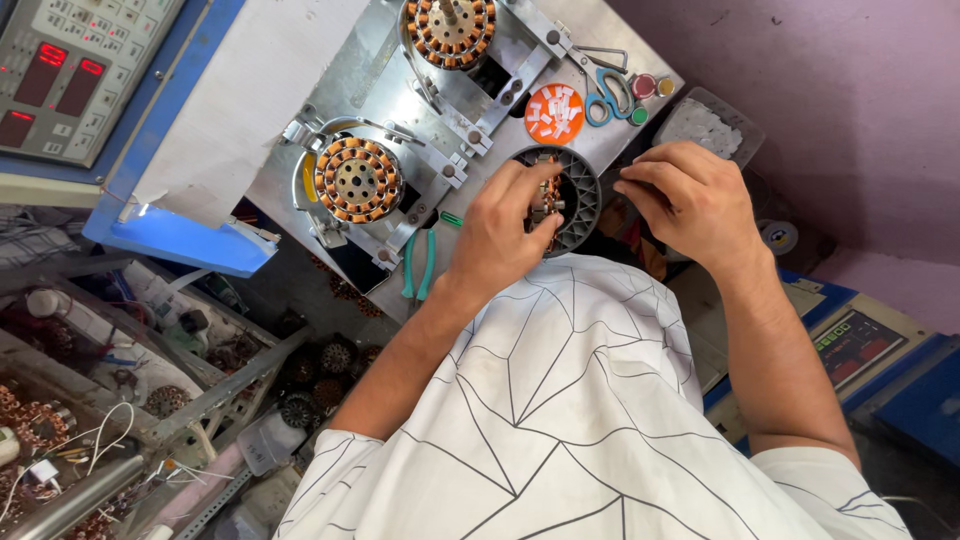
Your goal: The person inserts white insulation strips into the slots of a motor stator and manipulates wires by hand. They use a screwdriver to press materials into the slots and scissors to trim the wires.
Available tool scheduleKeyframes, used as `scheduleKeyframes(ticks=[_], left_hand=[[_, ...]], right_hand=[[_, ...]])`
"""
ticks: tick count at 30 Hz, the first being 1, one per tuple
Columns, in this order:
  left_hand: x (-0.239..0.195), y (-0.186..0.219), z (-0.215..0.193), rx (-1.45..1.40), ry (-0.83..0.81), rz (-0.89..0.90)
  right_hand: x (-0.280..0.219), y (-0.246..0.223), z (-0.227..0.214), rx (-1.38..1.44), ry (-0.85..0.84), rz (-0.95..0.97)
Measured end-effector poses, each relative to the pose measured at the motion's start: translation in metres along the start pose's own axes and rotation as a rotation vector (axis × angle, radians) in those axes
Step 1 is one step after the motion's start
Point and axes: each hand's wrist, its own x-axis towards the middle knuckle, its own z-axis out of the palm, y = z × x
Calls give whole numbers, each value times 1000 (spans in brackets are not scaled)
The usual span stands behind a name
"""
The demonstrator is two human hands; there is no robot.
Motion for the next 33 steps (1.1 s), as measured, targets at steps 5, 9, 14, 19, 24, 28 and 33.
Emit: scheduleKeyframes(ticks=[5, 9, 14, 19, 24, 28, 33], left_hand=[[-10, -8, 11, 127, 31, 70], [-11, -11, 9, 167, 44, 80], [-9, -9, 8, 189, 60, 135], [-9, -10, 8, 191, 70, 158], [-9, -17, 13, 170, 54, 187], [-7, -17, 13, 63, 40, 121], [-3, -20, 10, -38, 15, 62]], right_hand=[[4, 5, 5, -1, 40, -52], [4, 6, 8, 11, 39, -57], [1, 4, 8, -8, 58, -46], [0, 0, 7, -27, 78, -14], [5, -19, 8, 4, 181, 70], [1, -54, 34, 52, 216, -97], [6, -40, 50, 144, -11, 39]])
